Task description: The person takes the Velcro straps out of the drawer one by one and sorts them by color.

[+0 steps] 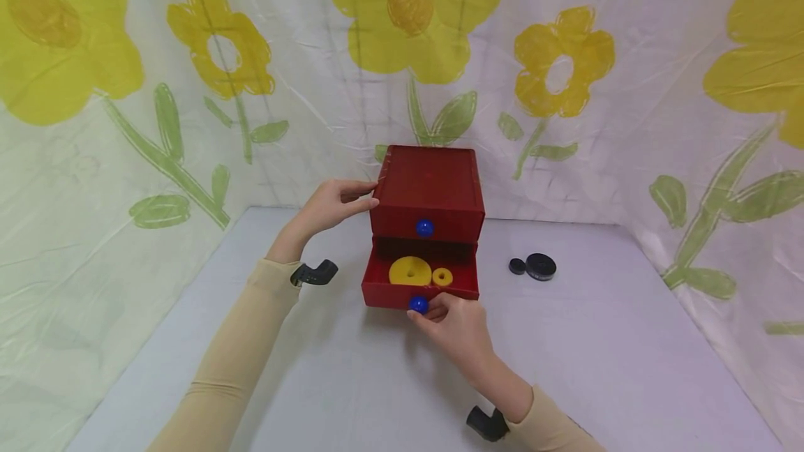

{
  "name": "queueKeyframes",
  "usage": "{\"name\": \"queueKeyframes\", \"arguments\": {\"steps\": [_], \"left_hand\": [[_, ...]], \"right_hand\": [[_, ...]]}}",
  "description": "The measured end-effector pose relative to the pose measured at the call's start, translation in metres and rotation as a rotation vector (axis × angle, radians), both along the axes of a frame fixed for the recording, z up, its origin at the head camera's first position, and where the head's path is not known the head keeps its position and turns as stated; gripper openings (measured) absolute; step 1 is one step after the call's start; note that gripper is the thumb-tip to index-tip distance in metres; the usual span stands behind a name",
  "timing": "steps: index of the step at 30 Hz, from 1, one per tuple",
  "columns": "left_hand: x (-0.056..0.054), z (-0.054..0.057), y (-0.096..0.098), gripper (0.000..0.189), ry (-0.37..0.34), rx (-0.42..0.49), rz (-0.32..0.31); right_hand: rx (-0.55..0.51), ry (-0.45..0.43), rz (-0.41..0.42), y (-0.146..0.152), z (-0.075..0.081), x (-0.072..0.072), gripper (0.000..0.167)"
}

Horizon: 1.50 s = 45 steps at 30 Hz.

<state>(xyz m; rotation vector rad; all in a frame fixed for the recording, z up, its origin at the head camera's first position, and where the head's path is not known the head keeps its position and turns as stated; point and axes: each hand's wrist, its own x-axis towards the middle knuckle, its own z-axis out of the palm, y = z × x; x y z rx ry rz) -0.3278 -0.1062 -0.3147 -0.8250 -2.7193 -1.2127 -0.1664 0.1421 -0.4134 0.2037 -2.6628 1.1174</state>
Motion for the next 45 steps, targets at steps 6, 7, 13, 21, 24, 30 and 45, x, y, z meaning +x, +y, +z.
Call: {"name": "queueKeyframes", "arguments": {"steps": [6,7,13,21,24,30,45], "left_hand": [[0.0,0.0,0.0,0.058,0.006,0.004,-0.001],[0.0,0.0,0.0,0.058,0.005,0.006,-0.001],[0.001,0.0,0.001,0.057,0.003,0.011,-0.002],[0.002,-0.001,0.001,0.059,-0.009,0.021,-0.019],[0.002,-0.001,0.001,0.059,-0.007,0.021,-0.019],[0.002,0.0,0.0,0.058,0.0,0.02,-0.018],[0.001,0.0,0.0,0.057,-0.002,0.017,-0.012]], "right_hand": [[0.015,-0.007,0.018,0.002,0.001,-0.001,0.028],[0.016,-0.009,0.019,0.003,0.001,-0.001,0.028],[0.014,-0.011,0.032,0.004,0.002,0.0,0.029],[-0.012,0.115,0.064,0.015,0.006,0.002,0.023],[-0.04,0.213,0.078,0.023,0.013,0.003,0.018],[-0.05,0.339,0.106,0.038,0.029,-0.005,0.016],[-0.043,0.234,0.171,0.06,0.042,-0.042,0.026]]}}
